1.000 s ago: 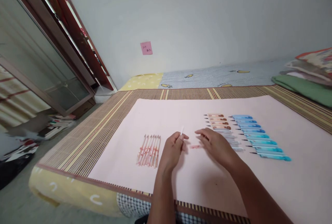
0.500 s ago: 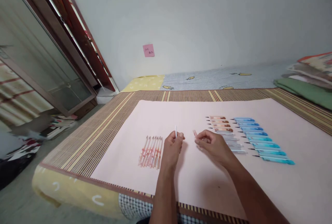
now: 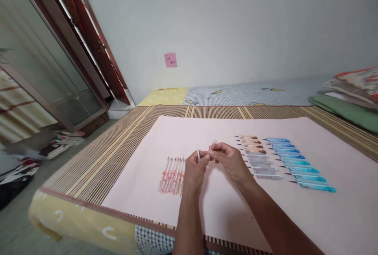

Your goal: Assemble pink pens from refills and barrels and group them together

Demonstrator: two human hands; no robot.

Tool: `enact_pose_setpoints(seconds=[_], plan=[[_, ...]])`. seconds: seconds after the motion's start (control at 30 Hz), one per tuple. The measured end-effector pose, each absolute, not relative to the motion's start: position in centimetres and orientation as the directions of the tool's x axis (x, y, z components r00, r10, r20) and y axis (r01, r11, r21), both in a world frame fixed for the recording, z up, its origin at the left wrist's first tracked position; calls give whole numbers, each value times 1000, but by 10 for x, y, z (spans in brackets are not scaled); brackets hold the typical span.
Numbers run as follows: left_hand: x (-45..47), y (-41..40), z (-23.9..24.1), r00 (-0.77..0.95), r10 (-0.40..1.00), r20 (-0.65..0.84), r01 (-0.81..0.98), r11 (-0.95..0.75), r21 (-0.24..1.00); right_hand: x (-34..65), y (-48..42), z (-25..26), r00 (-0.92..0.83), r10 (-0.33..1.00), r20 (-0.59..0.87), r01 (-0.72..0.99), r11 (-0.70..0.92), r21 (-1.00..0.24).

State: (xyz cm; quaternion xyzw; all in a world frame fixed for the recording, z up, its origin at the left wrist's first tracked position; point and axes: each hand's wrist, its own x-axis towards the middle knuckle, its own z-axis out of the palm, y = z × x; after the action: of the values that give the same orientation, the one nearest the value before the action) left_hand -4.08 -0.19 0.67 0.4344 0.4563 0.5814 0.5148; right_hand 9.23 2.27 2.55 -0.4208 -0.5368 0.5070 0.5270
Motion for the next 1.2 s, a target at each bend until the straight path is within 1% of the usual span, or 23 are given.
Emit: enact_pose_setpoints(seconds=[0.07, 0.1, 0.13, 0.17, 0.2, 0.23, 0.3, 0.37, 0.5, 0.57, 0.67, 0.73, 0.77, 0.8, 0.83, 0.87, 0.9, 0.93, 1.0, 1.1, 1.2], plan=[[-45, -1, 7, -132, 990, 56, -211, -84, 974, 98, 34, 28, -203, 968, 148, 29, 157, -987], [-48, -1, 7, -153, 987, 50, -219, -83, 972, 101, 41, 28, -237, 961, 145, 118, 176, -977], [-49, -1, 7, -173, 984, 37, -230, -77, 970, 105, 48, 27, -234, 963, 132, 232, 187, -954], [-51, -2, 8, -190, 981, 24, -241, -71, 968, 109, 55, 25, -199, 973, 118, 393, 190, -900], [-52, -2, 8, -202, 979, 15, -252, -67, 965, 112, 62, 21, -168, 980, 101, 569, 181, -802], [-53, -2, 9, -207, 978, 10, -260, -65, 963, 114, 67, 16, -154, 984, 87, 648, 167, -743], [-54, -3, 9, -201, 979, 10, -265, -64, 962, 113, 75, 5, -157, 986, 63, 744, 160, -649], [-53, -3, 9, -183, 983, 8, -256, -56, 965, 109, 77, -7, -171, 984, 51, 791, 168, -589], [-54, -4, 7, -140, 990, 11, -234, -44, 971, 98, 76, -19, -179, 983, 42, 839, 175, -515], [-54, -4, 7, -128, 992, 20, -223, -48, 974, 96, 74, -20, -177, 983, 49, 844, 177, -506], [-54, -4, 6, -117, 993, 34, -202, -57, 978, 101, 67, -14, -172, 981, 87, 825, 192, -532], [-52, -3, 6, -98, 995, 36, -201, -55, 978, 112, 55, -7, -156, 979, 128, 762, 202, -615], [-51, -3, 6, -81, 996, 35, -207, -51, 977, 119, 48, -1, -136, 978, 156, 701, 206, -683], [-48, -4, 6, -59, 998, 32, -216, -44, 975, 126, 40, 4, -89, 977, 196, 562, 211, -800], [-45, -4, 6, -33, 999, 29, -224, -36, 974, 132, 31, 11, -24, 973, 231, 398, 221, -890], [-42, -5, 7, -4, 1000, 27, -231, -27, 973, 138, 22, 18, 48, 964, 263, 257, 243, -936], [-38, -6, 7, 27, 999, 26, -236, -19, 972, 143, 14, 24, 108, 950, 293, 162, 273, -948], [-35, -7, 8, 59, 998, 27, -238, -12, 971, 146, 7, 31, 162, 933, 320, 112, 305, -946], [-29, -9, 9, 116, 993, 32, -239, -3, 971, 150, -2, 41, 235, 903, 359, 67, 353, -933], [-24, -10, 9, 174, 984, 32, -217, 6, 976, 150, -5, 47, 287, 875, 389, 69, 386, -920], [-22, -10, 7, 194, 981, 29, -186, 8, 983, 149, -4, 46, 260, 875, 407, 106, 394, -913]])
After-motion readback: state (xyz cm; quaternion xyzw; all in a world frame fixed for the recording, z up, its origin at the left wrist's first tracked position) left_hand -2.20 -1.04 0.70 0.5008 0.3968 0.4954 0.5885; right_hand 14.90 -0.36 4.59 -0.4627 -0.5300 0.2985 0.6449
